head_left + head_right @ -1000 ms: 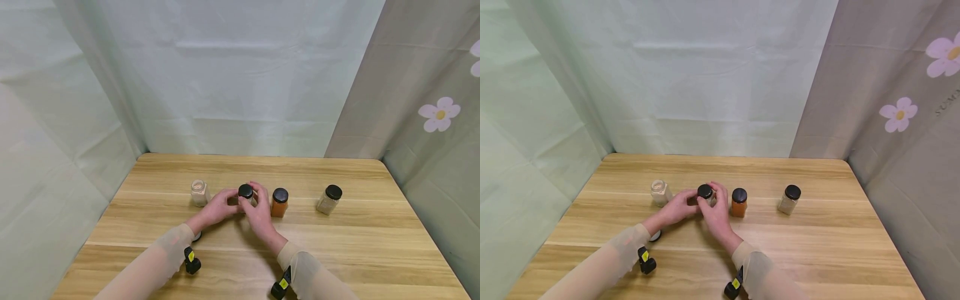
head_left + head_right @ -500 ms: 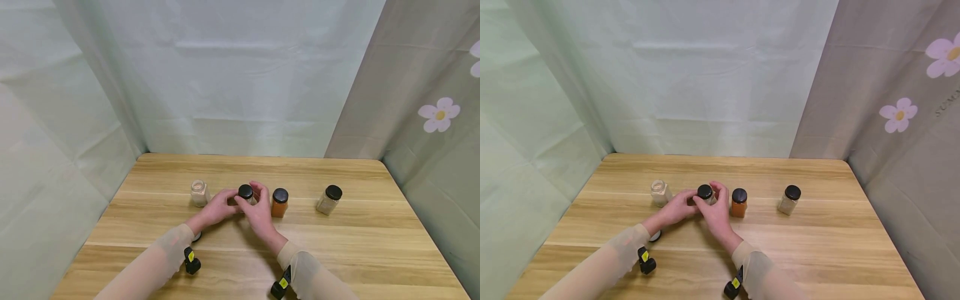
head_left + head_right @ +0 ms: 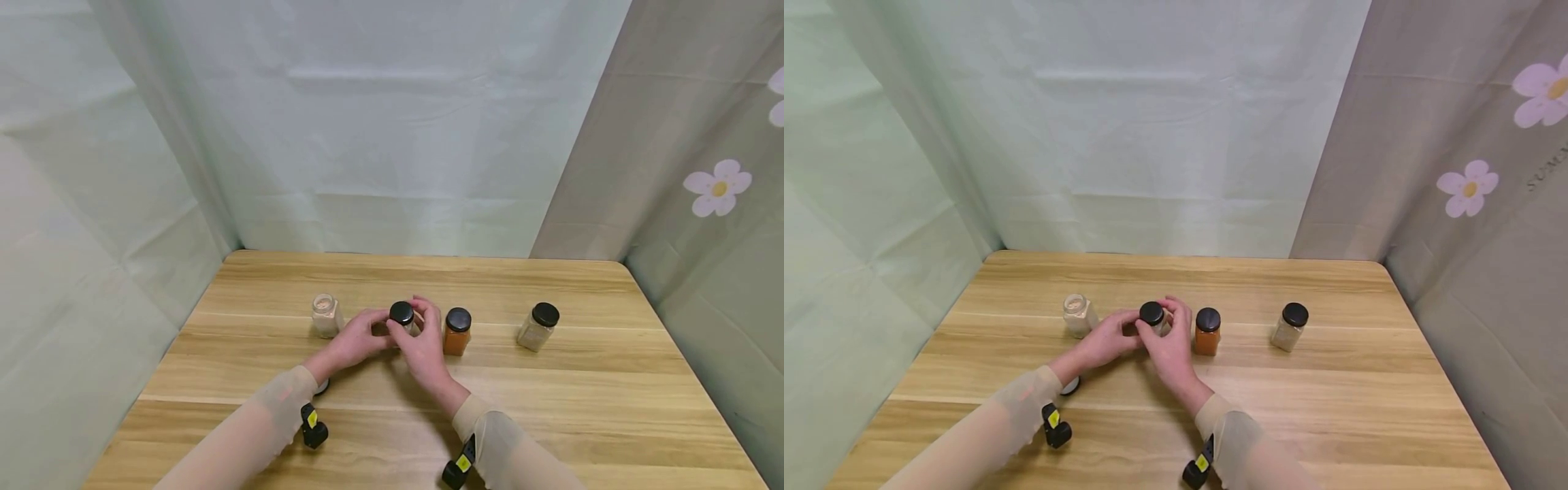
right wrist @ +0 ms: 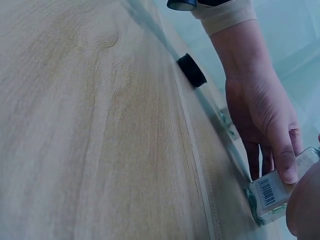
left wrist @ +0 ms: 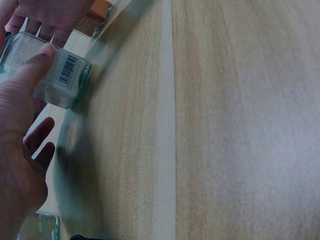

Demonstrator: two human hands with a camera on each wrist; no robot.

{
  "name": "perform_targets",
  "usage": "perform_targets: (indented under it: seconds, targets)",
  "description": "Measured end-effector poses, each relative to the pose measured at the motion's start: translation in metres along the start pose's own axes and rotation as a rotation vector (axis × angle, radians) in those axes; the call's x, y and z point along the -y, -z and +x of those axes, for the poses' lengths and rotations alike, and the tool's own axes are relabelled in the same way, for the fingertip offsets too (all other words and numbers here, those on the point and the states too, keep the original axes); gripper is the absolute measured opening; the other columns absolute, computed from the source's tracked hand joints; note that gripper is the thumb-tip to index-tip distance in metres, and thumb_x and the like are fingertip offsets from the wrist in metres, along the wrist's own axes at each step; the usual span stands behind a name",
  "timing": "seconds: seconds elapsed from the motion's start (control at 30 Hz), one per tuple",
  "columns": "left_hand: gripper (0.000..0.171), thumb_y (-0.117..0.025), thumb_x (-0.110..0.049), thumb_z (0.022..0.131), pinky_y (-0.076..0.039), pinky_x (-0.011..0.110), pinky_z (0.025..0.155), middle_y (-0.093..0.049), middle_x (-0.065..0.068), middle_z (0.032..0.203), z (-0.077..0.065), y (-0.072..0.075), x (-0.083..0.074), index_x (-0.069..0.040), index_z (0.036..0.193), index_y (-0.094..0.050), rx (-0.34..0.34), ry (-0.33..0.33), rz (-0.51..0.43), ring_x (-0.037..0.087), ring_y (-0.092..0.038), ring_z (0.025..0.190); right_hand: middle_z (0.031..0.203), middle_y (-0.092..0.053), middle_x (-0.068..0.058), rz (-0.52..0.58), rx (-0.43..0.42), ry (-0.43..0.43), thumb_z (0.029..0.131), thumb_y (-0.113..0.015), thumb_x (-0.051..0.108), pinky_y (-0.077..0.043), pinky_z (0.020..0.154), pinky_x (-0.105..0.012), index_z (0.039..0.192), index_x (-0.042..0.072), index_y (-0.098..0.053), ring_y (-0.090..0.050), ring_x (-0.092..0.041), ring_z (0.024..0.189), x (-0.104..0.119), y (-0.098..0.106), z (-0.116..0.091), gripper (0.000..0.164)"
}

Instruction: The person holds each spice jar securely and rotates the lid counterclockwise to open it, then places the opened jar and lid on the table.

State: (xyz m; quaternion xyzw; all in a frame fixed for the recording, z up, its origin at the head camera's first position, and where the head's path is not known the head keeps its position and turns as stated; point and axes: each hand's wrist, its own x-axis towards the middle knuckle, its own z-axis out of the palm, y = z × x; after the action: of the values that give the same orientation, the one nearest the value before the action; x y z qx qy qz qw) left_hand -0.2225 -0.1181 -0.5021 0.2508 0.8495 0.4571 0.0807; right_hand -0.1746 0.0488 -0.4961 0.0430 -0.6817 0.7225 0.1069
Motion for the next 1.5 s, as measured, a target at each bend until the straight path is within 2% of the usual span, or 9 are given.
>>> perform_targets:
  seconds: [0.13,0.27,0.43,0.53,0.77,0.93,1.17,1.33,1.5]
  targets:
    - [0.047,-0.08,-0.023,0.091,-0.033,0.05,0.115,-0.064,0.001,0.136,0.001,0.0,0.001,-0.016,0.136,-0.067,0.005,-0.001,0.003,0.025,-0.05,0.133,0.153,-0.036,-0.014,-0.027,0.019,0.027,0.092,-0.075,0.007,-0.03,0.117,-0.05,0.133,0.005,-0.055,-0.038,-0.029,0.141,-0.001,0.0,0.001,0.046]
    - [0.049,-0.08,-0.024,0.091,-0.033,0.049,0.116,-0.063,0.001,0.138,0.001,0.0,0.001,-0.016,0.137,-0.066,0.009,0.005,0.005,0.025,-0.05,0.134,0.154,-0.035,-0.018,-0.046,0.033,0.027,0.093,-0.069,0.0,-0.03,0.117,-0.051,0.137,-0.001,-0.054,-0.038,-0.032,0.142,0.003,-0.001,0.0,0.047]
    - [0.049,-0.08,-0.026,0.091,-0.032,0.048,0.116,-0.062,0.001,0.139,0.001,0.0,0.001,-0.017,0.137,-0.066,0.008,0.009,0.006,0.024,-0.049,0.135,0.152,-0.037,-0.02,-0.043,0.059,0.022,0.094,-0.065,-0.002,-0.028,0.118,-0.053,0.141,-0.003,-0.052,-0.039,-0.035,0.141,0.029,0.0,-0.008,0.049]
    - [0.05,-0.08,-0.026,0.091,-0.032,0.049,0.116,-0.063,0.001,0.139,0.0,0.0,0.001,-0.016,0.137,-0.066,0.002,0.004,0.011,0.025,-0.049,0.135,0.151,-0.038,-0.021,-0.021,0.07,0.024,0.094,-0.067,0.0,-0.026,0.118,-0.055,0.145,-0.002,-0.048,-0.039,-0.035,0.141,0.037,0.0,-0.011,0.054]
    - [0.045,-0.08,-0.019,0.091,-0.036,0.048,0.114,-0.066,0.001,0.133,0.002,0.0,0.002,-0.014,0.133,-0.068,-0.002,-0.046,0.009,0.024,-0.054,0.13,0.147,-0.043,-0.01,-0.012,0.012,-0.022,0.09,-0.08,0.018,-0.026,0.118,-0.053,0.147,0.01,-0.046,-0.04,-0.031,0.139,0.0,0.0,-0.002,0.066]
    - [0.042,-0.08,-0.017,0.09,-0.037,0.047,0.113,-0.067,0.001,0.131,0.002,-0.001,0.003,-0.015,0.131,-0.069,-0.002,-0.071,0.005,0.022,-0.056,0.129,0.141,-0.048,-0.01,0.008,-0.018,-0.045,0.086,-0.085,0.02,-0.029,0.117,-0.053,0.139,0.007,-0.048,-0.043,-0.031,0.136,0.001,-0.001,-0.001,0.065]
    - [0.043,-0.081,-0.02,0.09,-0.035,0.048,0.115,-0.067,-0.002,0.133,0.002,-0.001,0.002,-0.017,0.131,-0.07,-0.006,-0.041,0.019,0.022,-0.054,0.13,0.143,-0.047,-0.016,0.041,-0.033,-0.052,0.084,-0.086,0.015,-0.031,0.116,-0.049,0.134,0.007,-0.048,-0.045,-0.027,0.133,0.001,-0.003,0.001,0.063]
    - [0.042,-0.082,-0.022,0.089,-0.034,0.049,0.114,-0.068,-0.002,0.131,0.002,0.0,0.0,-0.018,0.129,-0.071,-0.01,-0.041,0.019,0.023,-0.054,0.129,0.147,-0.044,-0.021,0.059,-0.044,-0.037,0.084,-0.086,0.014,-0.03,0.116,-0.05,0.132,0.003,-0.047,-0.044,-0.03,0.134,0.0,-0.003,0.001,0.062]
    - [0.043,-0.081,-0.022,0.09,-0.035,0.049,0.114,-0.067,-0.001,0.132,0.001,0.0,-0.002,-0.017,0.131,-0.07,-0.005,-0.025,0.01,0.023,-0.053,0.13,0.145,-0.043,-0.017,0.063,-0.046,-0.035,0.085,-0.085,0.013,-0.029,0.117,-0.051,0.132,0.001,-0.047,-0.043,-0.034,0.135,-0.001,-0.003,0.001,0.061]
